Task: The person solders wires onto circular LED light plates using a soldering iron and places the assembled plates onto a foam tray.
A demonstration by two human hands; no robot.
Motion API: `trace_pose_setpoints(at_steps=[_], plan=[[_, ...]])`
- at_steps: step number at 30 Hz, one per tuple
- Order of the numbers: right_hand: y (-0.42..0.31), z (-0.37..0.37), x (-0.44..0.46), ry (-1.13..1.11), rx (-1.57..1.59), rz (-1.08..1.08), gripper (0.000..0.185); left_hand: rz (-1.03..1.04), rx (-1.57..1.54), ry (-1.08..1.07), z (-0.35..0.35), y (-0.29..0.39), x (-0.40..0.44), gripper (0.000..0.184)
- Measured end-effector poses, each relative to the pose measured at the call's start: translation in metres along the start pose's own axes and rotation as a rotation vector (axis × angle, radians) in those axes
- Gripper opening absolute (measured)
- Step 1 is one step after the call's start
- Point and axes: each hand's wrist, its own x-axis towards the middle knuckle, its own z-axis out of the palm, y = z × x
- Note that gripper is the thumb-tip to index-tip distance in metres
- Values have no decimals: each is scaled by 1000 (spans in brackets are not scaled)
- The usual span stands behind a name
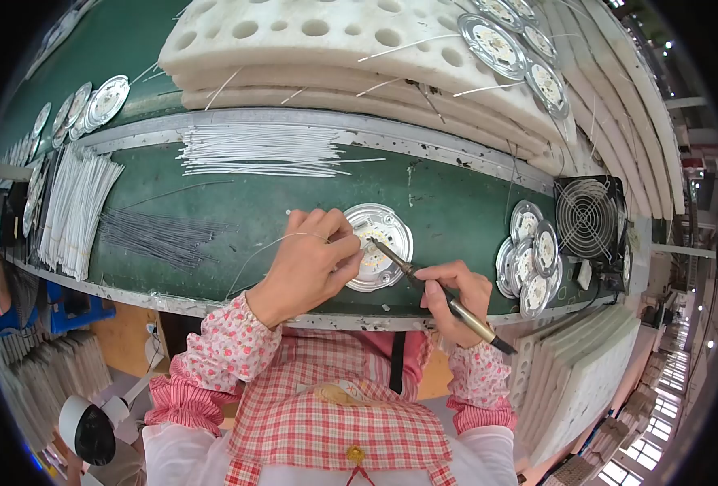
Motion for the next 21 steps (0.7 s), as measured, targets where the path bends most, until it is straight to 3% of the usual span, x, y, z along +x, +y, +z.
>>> trace_pose_setpoints(at_steps=[7,18,21], plan=[[5,-13,6,-74,185,219,14,10,50,-45,-3,3,5,8],[19,-6,-5,-28,281,190,14,199,215,-42,9,-6,11,11],[21,-2,-9,-10,305,194,14,256,283,-90,1,-15,5,24]])
